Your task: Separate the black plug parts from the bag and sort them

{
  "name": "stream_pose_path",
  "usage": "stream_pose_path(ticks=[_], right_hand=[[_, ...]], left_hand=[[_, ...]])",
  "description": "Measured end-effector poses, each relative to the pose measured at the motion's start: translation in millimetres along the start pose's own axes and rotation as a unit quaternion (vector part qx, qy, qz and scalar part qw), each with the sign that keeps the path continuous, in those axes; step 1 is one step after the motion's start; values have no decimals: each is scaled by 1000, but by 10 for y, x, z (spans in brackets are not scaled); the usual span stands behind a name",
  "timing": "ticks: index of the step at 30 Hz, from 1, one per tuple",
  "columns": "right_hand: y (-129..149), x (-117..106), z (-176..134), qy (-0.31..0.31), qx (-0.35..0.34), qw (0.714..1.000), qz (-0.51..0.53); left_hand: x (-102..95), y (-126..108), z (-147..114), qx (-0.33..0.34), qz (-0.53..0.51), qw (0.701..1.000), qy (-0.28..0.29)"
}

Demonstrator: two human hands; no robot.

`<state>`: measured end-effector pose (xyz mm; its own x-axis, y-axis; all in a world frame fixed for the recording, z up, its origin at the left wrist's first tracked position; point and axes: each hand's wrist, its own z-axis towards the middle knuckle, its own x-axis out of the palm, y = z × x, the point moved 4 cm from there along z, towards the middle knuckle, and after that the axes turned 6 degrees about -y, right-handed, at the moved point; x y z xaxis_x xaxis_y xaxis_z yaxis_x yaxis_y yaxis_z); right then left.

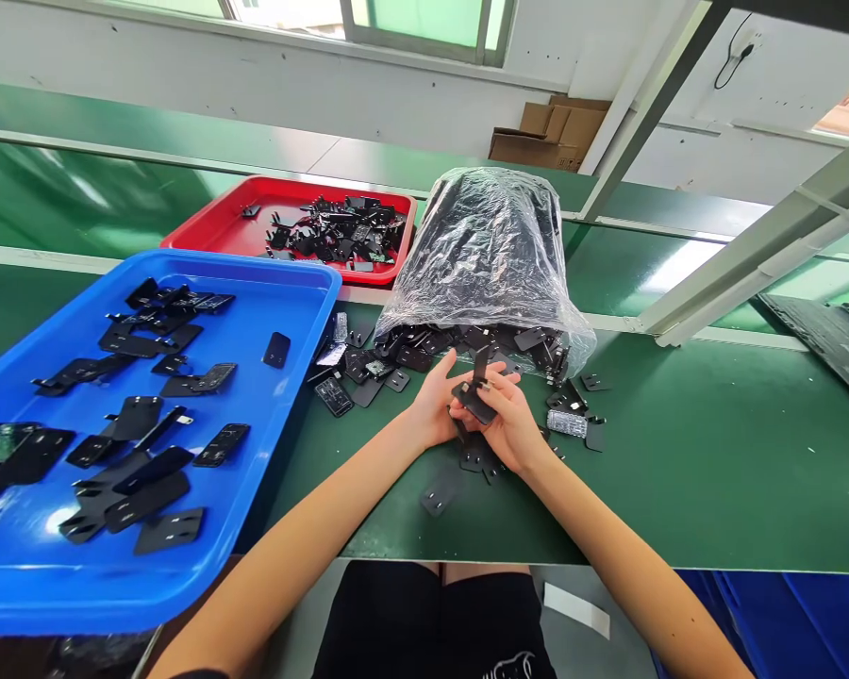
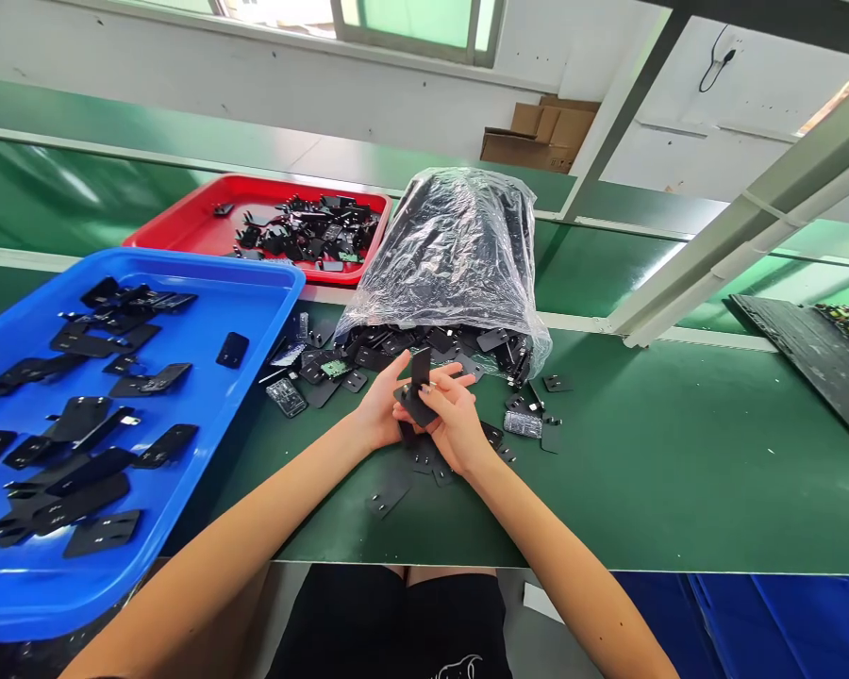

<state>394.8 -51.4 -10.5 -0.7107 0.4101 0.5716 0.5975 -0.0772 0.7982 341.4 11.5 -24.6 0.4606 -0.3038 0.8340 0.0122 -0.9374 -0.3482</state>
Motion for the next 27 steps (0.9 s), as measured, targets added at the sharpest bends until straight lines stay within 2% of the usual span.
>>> stream_pose_path(ticks=[3, 7, 10, 15, 20, 23, 27], right_hand=[[1, 0, -9, -54, -30, 997, 37], [-68, 58, -56, -19, -9, 999, 46], [-125, 94, -99, 3, 13, 999, 30], [-133, 103, -123, -8, 6, 1000, 16], [-60, 75, -104, -32, -39, 999, -2], [-40, 75, -95, -44, -65, 997, -17], [-13, 94, -100, -48, -69, 996, -32]], left_hand=[[36, 62, 17, -6, -35, 999, 39], [24, 64, 36, 3, -87, 993, 79], [5, 22, 45, 18, -98, 992, 79], [23, 4, 42, 20, -95, 993, 68], [60, 45, 12, 17, -111, 991, 78], [91, 121, 8, -10, -103, 991, 80], [151, 183, -7, -22, -90, 990, 108]])
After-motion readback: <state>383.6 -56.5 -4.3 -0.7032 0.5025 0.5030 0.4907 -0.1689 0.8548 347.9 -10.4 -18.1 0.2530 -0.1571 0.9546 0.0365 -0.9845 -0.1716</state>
